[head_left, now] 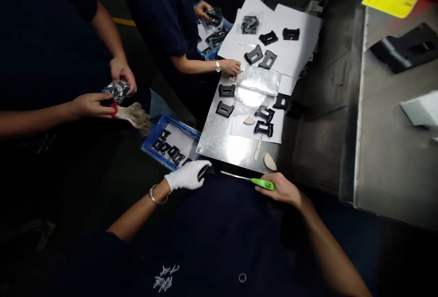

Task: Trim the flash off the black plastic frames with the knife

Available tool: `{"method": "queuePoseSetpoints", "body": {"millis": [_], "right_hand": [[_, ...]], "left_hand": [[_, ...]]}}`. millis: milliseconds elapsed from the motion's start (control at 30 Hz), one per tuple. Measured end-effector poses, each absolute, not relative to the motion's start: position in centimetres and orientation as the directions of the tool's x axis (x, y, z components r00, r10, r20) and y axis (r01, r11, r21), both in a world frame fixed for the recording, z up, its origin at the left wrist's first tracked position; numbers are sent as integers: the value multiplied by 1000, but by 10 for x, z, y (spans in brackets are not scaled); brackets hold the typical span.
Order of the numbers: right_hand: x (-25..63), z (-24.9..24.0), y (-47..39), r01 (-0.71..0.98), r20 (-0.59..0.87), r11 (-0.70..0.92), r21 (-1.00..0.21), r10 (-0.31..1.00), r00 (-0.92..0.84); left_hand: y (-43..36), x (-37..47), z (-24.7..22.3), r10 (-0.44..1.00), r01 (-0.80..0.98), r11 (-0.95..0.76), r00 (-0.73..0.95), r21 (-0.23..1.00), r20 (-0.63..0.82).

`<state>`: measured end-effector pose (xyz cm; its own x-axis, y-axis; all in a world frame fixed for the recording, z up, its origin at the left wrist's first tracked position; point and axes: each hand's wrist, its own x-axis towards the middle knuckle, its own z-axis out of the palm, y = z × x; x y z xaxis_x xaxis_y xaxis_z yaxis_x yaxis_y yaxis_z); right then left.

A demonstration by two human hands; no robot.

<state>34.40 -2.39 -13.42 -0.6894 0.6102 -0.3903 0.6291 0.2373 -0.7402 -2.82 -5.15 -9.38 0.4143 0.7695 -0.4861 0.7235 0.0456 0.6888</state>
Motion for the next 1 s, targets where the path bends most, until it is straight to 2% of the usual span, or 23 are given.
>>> {"method": "queuePoseSetpoints", "body": {"millis": [67, 133, 300, 500, 867, 1000], "right_hand": [[330, -123, -24, 674, -510, 223, -704, 502, -699], [319, -120, -24, 681, -555, 217, -700, 435, -709], [303, -122, -20, 690, -569, 263, -674, 412, -712], [293, -121, -10, 674, -545, 357, -647, 402, -736], [284, -116, -8, 670, -562, 317, -671, 372, -739], [285, -116, -6, 705, -582, 319, -634, 403, -706]], "left_hand": [[-72, -39, -104, 697, 753, 112, 406, 649, -591], [-87, -47, -110, 630, 761, 204, 380, 616, -677], [-102, -57, -110, 541, 762, 379, 278, 525, -794], [-103, -51, -95, 580, 692, 359, 360, 626, -731], [-97, -48, -89, 585, 675, 356, 378, 646, -718], [-96, -47, -89, 572, 657, 375, 391, 654, -720]]}}
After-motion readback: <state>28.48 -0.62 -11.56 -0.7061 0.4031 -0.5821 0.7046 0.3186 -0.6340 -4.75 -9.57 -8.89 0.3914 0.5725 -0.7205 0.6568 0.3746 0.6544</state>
